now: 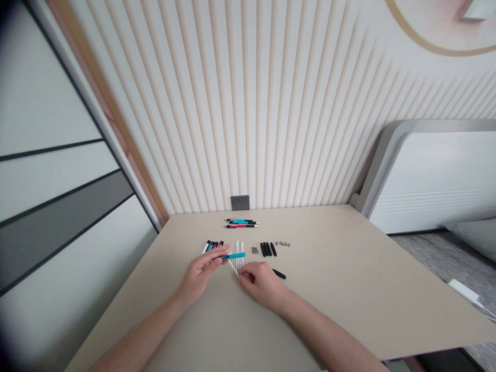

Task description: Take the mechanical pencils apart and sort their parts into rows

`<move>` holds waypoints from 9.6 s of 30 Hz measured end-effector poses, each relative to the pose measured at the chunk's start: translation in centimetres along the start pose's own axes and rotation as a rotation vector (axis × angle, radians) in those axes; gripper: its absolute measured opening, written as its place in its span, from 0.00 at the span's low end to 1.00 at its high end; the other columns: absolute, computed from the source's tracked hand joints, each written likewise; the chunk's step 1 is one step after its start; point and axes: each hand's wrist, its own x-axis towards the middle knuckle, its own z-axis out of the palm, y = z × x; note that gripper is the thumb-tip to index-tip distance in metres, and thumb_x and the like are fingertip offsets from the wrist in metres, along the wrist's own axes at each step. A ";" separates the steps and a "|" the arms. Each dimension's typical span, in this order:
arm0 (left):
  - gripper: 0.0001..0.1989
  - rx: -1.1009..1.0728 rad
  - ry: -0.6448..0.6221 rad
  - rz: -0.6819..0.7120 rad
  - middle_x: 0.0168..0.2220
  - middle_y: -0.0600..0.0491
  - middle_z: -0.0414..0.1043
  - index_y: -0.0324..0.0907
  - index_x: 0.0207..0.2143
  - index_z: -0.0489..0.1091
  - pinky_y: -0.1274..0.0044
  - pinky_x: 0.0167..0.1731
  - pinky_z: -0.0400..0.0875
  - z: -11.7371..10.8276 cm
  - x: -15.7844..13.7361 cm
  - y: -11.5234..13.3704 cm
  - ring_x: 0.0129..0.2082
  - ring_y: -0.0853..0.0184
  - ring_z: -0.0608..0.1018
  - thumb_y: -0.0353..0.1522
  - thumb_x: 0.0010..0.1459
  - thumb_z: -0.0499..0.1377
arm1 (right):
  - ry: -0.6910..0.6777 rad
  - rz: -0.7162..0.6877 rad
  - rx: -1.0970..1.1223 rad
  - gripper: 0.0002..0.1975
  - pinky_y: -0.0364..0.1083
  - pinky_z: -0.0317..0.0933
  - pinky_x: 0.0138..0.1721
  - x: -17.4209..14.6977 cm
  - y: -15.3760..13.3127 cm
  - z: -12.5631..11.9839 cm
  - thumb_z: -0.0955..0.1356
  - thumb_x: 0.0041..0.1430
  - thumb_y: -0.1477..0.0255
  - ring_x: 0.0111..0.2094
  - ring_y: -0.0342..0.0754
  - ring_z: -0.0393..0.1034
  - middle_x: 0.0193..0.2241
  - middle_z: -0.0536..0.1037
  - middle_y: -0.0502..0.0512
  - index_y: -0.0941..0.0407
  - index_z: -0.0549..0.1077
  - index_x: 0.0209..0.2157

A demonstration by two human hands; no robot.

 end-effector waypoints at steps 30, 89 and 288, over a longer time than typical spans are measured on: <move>0.15 0.444 -0.108 0.084 0.36 0.51 0.77 0.43 0.44 0.75 0.76 0.41 0.69 -0.3 -0.1 0.5 0.37 0.65 0.77 0.40 0.66 0.52 | 0.005 0.258 -0.333 0.16 0.43 0.44 0.25 1.0 1.4 -0.2 0.62 0.61 0.68 0.22 0.42 0.63 0.20 0.76 0.52 0.57 0.76 0.24; 0.16 0.581 -0.392 0.101 0.52 0.48 0.72 0.44 0.50 0.68 0.68 0.56 0.63 0.5 -0.4 -0.6 0.54 0.62 0.71 0.37 0.70 0.44 | 0.086 0.234 -0.607 0.13 0.45 0.56 0.44 2.7 3.7 -2.4 0.62 0.66 0.68 0.42 0.50 0.71 0.41 0.78 0.56 0.53 0.76 0.45; 0.14 1.048 -0.487 0.632 0.53 0.47 0.71 0.41 0.52 0.68 0.65 0.54 0.65 1.2 0.2 -0.9 0.52 0.61 0.72 0.33 0.66 0.54 | 0.211 0.212 -0.658 0.10 0.47 0.59 0.42 0.0 6.2 -4.6 0.64 0.64 0.68 0.39 0.52 0.72 0.37 0.79 0.57 0.54 0.77 0.40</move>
